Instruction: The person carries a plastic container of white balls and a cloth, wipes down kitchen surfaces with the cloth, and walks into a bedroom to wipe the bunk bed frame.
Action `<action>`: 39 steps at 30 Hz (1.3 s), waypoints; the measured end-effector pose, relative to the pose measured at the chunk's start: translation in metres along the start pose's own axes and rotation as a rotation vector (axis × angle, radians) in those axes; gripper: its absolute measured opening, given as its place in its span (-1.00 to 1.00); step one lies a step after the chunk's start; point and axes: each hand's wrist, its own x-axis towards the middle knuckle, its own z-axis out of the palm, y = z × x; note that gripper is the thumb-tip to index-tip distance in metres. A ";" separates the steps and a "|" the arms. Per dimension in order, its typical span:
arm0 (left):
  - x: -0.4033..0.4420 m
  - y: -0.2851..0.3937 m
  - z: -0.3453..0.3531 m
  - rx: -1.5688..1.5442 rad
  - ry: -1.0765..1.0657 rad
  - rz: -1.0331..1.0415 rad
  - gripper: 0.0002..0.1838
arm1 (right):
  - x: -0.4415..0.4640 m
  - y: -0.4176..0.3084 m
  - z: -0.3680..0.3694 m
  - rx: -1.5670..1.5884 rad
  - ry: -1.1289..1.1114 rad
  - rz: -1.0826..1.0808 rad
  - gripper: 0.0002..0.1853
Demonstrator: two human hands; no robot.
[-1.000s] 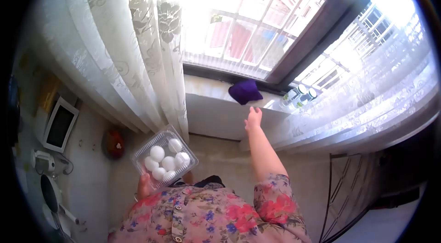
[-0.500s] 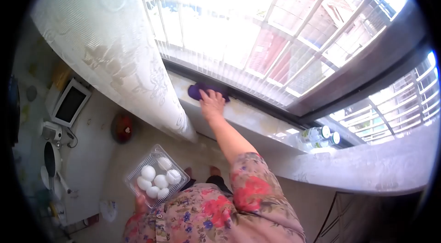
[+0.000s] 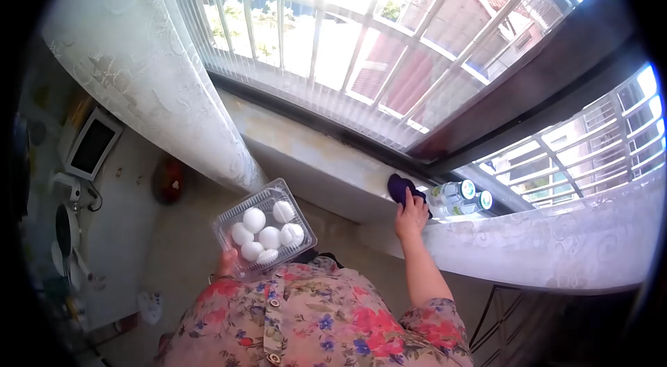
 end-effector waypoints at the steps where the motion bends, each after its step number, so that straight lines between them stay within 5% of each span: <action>1: 0.001 0.000 -0.001 0.009 -0.003 0.007 -0.27 | -0.001 -0.006 -0.001 -0.011 -0.015 0.023 -0.41; 13: -0.089 -0.011 -0.041 0.009 0.338 0.356 -0.27 | 0.085 -0.239 0.049 0.149 -0.002 -0.655 -0.50; 19: -0.143 -0.039 -0.046 -0.016 0.543 0.528 -0.27 | 0.102 -0.378 0.064 0.009 -0.102 -0.818 -0.52; 21: -0.156 -0.046 -0.046 -0.013 0.594 0.562 -0.27 | 0.130 -0.403 0.143 0.055 0.111 -0.942 -0.48; 27: -0.186 -0.060 -0.058 -0.008 0.634 0.580 -0.27 | 0.164 -0.418 0.166 0.238 0.197 -1.158 -0.44; 32: -0.195 -0.057 -0.084 0.038 0.563 0.535 -0.28 | 0.116 -0.344 0.072 0.035 -0.115 -0.888 -0.49; 39: -0.244 -0.039 -0.133 0.000 0.533 0.566 -0.25 | 0.070 -0.220 0.047 -0.086 -0.120 -0.573 -0.50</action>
